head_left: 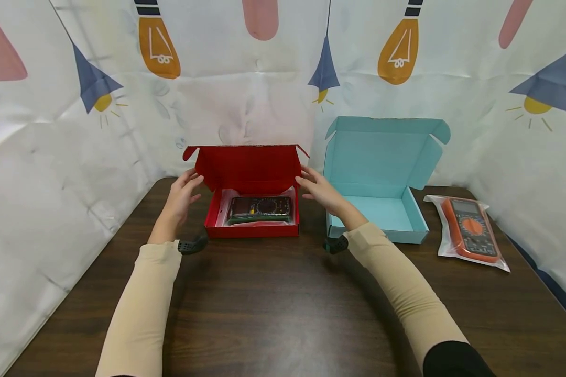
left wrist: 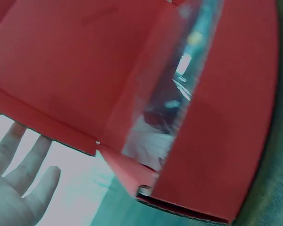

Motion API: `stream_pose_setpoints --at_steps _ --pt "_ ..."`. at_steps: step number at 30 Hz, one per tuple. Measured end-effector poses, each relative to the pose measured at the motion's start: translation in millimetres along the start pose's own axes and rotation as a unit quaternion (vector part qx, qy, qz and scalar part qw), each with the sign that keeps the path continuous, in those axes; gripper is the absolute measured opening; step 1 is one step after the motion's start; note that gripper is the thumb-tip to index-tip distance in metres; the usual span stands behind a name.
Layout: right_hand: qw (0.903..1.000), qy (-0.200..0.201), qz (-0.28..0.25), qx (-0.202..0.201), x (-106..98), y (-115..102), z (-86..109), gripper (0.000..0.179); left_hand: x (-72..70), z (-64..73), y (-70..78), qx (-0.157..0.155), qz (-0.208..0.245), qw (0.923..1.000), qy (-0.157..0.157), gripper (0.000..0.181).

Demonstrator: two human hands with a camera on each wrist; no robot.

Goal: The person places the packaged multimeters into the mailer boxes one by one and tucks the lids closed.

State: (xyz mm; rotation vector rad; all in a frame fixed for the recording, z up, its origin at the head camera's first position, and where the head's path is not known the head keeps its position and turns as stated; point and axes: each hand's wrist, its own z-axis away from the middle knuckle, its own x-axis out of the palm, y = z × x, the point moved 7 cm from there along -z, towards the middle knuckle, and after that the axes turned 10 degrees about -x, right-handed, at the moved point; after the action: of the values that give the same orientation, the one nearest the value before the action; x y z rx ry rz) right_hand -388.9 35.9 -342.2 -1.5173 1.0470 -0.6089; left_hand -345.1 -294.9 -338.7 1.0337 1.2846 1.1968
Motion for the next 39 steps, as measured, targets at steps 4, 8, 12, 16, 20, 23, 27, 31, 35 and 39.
stream_pose_setpoints --at_steps 4,8,12,16,20,23,27,31,35,39 --pt "0.9996 0.002 -0.025 0.009 1 -2 -1.9 0.061 -0.7 1.8 2.4 -0.011 0.012 0.9998 -0.007 0.067" --pt "0.9978 0.019 -0.061 0.017 2 -2 -2.3 0.059 0.5 2.0 2.7 -0.016 0.030 0.9994 -0.006 0.067" --pt "0.9963 0.036 -0.075 0.019 4 -2 -3.2 0.058 2.5 0.7 0.9 -0.019 0.046 0.9987 0.008 0.066" --pt "0.9960 0.048 -0.072 0.022 7 -2 -3.7 0.059 5.6 -1.3 -1.1 -0.022 0.045 0.9984 0.023 0.064" --pt "0.9959 0.053 -0.068 0.025 10 0 -3.9 0.059 7.5 -2.6 -3.6 -0.027 0.051 0.9978 0.033 0.063" --pt "0.9962 0.053 -0.064 0.025 12 3 -4.0 0.059 7.0 -2.7 -6.2 -0.032 0.057 0.9972 0.037 0.062" --pt "0.9964 0.054 -0.062 0.020 14 2 -3.4 0.058 6.0 -1.2 -6.6 -0.032 0.059 0.9971 0.036 0.061" --pt "0.9965 0.055 -0.061 0.017 15 2 -3.3 0.057 4.9 1.0 -6.0 -0.030 0.058 0.9973 0.034 0.060" --pt "0.9965 0.054 -0.061 0.019 15 3 -2.7 0.056 5.3 1.6 -6.9 -0.029 0.060 0.9973 0.031 0.060" --pt "0.9960 0.052 -0.069 0.023 17 5 -0.5 0.056 5.2 1.9 -9.4 -0.027 0.064 0.9971 0.031 0.057"
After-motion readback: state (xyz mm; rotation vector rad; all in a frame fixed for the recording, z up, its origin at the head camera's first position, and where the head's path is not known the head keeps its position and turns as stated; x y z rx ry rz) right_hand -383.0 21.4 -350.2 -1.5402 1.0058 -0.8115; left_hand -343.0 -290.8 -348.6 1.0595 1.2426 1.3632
